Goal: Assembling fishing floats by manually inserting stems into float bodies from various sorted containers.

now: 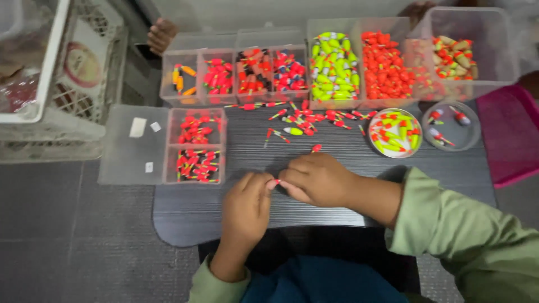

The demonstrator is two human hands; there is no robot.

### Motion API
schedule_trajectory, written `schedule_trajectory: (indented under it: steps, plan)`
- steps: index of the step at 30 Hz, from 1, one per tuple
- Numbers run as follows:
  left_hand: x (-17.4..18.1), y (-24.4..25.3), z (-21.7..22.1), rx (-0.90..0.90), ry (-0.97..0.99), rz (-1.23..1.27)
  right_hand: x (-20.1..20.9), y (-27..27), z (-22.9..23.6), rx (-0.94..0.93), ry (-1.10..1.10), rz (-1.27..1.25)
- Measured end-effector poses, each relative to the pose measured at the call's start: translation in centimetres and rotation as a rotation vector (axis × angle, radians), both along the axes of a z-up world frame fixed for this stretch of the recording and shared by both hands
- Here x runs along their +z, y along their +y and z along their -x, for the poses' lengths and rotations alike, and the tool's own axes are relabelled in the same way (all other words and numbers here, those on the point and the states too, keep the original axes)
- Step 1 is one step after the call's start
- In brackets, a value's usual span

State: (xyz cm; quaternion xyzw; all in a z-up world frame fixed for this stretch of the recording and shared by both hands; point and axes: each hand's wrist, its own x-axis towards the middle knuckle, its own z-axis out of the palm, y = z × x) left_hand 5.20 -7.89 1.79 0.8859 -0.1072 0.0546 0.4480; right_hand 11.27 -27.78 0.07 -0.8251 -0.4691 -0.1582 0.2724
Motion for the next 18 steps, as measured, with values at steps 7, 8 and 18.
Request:
schedule_trajectory:
  steps: [7,8,18]
  plan:
    - [0.89,-0.82,-0.03,0.073,0.023,0.026,0.8,-0.29,0.18,-0.027,-0.015,0.012]
    - [0.8,-0.82,-0.02,0.071,0.023,0.024,0.78,-0.3,0.19,-0.028,-0.016,0.01]
    - [0.63,-0.7,0.12,0.062,-0.06,0.041,0.44,-0.27,0.17,-0.045,-0.026,0.012]
